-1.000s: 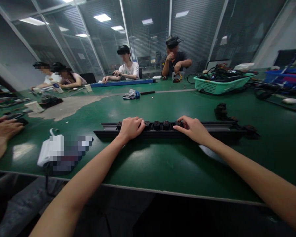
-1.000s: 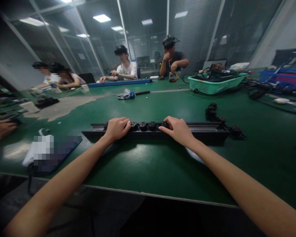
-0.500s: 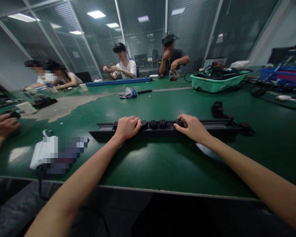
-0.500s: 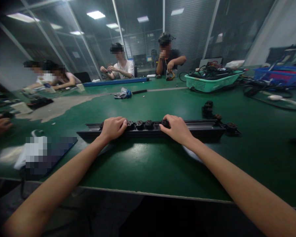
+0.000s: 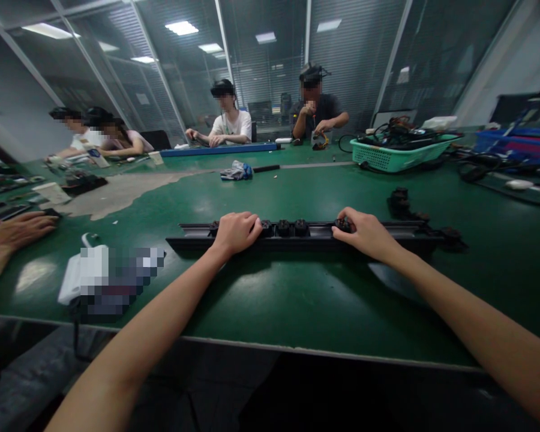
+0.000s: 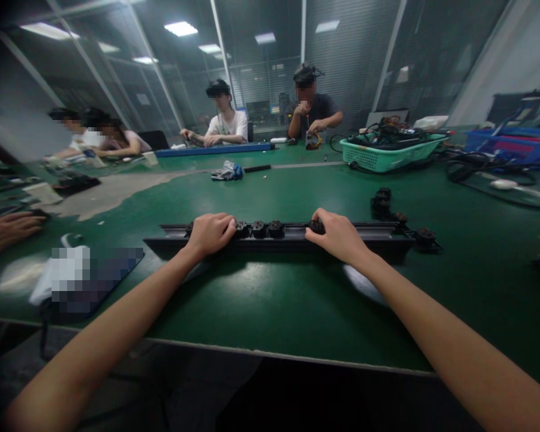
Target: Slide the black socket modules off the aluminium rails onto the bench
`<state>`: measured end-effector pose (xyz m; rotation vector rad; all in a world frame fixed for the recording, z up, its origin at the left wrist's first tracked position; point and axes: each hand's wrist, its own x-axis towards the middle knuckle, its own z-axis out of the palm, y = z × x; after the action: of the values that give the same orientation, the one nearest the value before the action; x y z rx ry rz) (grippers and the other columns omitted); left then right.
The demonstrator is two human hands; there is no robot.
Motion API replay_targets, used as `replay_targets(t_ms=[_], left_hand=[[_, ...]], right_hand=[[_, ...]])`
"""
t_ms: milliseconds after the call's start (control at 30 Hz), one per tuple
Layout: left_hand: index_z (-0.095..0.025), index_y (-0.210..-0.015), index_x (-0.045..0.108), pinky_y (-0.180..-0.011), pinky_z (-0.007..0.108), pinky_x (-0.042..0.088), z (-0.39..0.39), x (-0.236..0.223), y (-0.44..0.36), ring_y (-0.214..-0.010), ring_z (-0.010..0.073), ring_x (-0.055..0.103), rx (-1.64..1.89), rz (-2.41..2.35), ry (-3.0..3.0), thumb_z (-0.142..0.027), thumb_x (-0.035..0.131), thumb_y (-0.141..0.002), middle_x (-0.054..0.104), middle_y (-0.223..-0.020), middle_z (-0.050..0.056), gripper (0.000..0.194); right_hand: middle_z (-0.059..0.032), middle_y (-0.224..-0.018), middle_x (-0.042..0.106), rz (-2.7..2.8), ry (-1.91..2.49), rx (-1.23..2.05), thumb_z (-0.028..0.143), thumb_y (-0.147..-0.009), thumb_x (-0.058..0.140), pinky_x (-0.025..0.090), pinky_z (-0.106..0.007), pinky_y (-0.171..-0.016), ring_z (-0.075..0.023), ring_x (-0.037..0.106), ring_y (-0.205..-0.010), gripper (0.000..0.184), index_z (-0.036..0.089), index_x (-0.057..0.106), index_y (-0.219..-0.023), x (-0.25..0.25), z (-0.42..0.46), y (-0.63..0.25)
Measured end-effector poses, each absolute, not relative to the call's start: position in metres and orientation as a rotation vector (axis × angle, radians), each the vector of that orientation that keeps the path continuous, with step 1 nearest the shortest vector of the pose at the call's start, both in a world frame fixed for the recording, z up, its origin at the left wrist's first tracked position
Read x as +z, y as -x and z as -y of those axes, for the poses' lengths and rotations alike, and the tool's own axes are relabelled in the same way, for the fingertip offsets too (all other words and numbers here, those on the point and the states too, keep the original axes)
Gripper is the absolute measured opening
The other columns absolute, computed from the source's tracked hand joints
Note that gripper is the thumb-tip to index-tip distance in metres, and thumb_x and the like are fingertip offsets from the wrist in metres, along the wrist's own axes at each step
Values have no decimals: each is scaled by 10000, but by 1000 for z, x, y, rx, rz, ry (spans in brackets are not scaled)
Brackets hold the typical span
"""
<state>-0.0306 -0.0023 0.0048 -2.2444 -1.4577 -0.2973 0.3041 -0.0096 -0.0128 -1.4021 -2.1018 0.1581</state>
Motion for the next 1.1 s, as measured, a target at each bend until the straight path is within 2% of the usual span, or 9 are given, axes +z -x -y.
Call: replay_targets(t_ms=[233,400,667,1100], left_hand=[[-183,-837,709,-633,346,327,3,5,30,-710,208,622,-294,1463,2236,-382,264,-1035,728,-861,92,526],[-180,-815,702,-636,342,334,4,5,30,-703,208,621,-322,1462,2253,-375,280,-1032,727,-854,96,513],[-183,-820,709,-649,349,347,2,5,30,-701,215,619,-313,1464,2245,-378,276,-1030,719,-841,97,519],[-192,-788,680,-605,337,289,0,11,31,-691,221,612,-313,1461,2256,-409,252,-1006,707,-831,95,527]], right_hand=[[4,-700,561,2335,1333,411,521,-882,585,366,-314,-624,-190,521,-633,299,236,520,-947,2,0,-318],[-4,-710,565,2237,1261,337,595,-919,555,364,-319,-671,-191,537,-658,382,218,584,-978,-8,5,-322],[-50,-784,637,2139,1246,198,514,-930,566,357,-329,-710,-199,559,-704,330,194,634,-975,-21,8,-319],[-47,-810,639,2109,1331,148,439,-893,585,355,-316,-703,-176,527,-691,261,187,621,-950,-15,8,-323]])
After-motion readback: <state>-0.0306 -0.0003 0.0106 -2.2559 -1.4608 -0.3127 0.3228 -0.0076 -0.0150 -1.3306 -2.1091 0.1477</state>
